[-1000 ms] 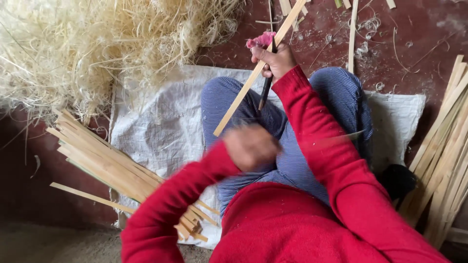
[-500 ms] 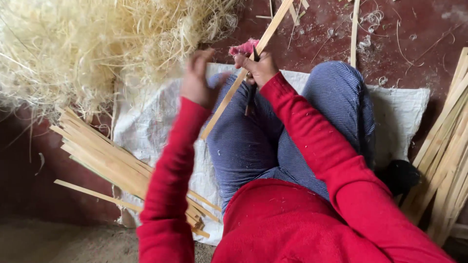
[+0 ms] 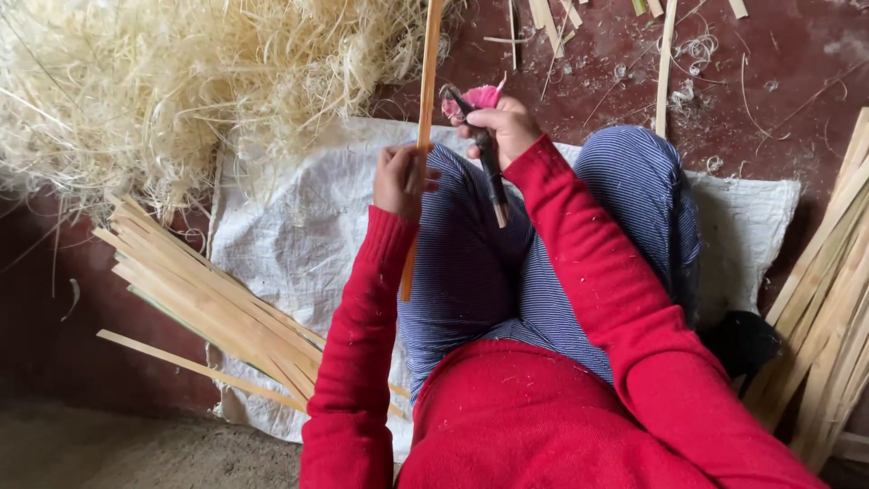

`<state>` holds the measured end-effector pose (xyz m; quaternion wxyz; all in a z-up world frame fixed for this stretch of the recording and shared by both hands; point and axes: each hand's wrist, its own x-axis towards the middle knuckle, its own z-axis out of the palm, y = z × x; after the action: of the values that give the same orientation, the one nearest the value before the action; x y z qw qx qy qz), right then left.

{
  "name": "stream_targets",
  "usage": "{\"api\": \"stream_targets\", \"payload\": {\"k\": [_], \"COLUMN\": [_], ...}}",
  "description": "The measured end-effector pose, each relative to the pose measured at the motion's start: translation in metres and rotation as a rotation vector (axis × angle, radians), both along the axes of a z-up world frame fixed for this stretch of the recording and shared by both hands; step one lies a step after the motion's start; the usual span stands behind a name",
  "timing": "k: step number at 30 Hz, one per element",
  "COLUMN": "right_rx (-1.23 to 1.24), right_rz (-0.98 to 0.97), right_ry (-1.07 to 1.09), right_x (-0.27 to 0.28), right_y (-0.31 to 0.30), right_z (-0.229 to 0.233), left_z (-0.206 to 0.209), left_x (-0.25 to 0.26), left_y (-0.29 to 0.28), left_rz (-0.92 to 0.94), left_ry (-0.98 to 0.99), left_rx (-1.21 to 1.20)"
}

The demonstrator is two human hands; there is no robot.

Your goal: Shaving thin strips of wood using a small knife while sitting on the floor

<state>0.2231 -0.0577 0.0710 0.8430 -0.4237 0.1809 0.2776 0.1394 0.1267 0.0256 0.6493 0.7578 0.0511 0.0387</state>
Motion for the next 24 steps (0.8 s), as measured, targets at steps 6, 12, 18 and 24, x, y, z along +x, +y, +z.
{"api": "stream_targets", "payload": {"k": [6,12,18,24], "right_rx": [0.024,0.166,0.152,0.173], "right_rz": [0.088,0.167,0.237,0.302], "right_ry": [-0.117,-0.138,-0.121,-0.121], "right_x": [0.002,0.000,-0.005,-0.010], "right_y": [-0.007,-0.007,-0.005,-0.001], "right_z": [-0.023,-0.027,-0.019,-0.016], "left_z": [-0.005,0.002,-0.034,-0.045], "left_x": [0.006,0.013,0.031,0.044], "left_y": [0.000,-0.008,-0.015,-0.018], "left_rz": [0.043,-0.064,0.166,0.113], "left_ry": [0.178,0.084,0.302,0.351], "left_rx": [-0.149,-0.257,-0.534,-0.551]}}
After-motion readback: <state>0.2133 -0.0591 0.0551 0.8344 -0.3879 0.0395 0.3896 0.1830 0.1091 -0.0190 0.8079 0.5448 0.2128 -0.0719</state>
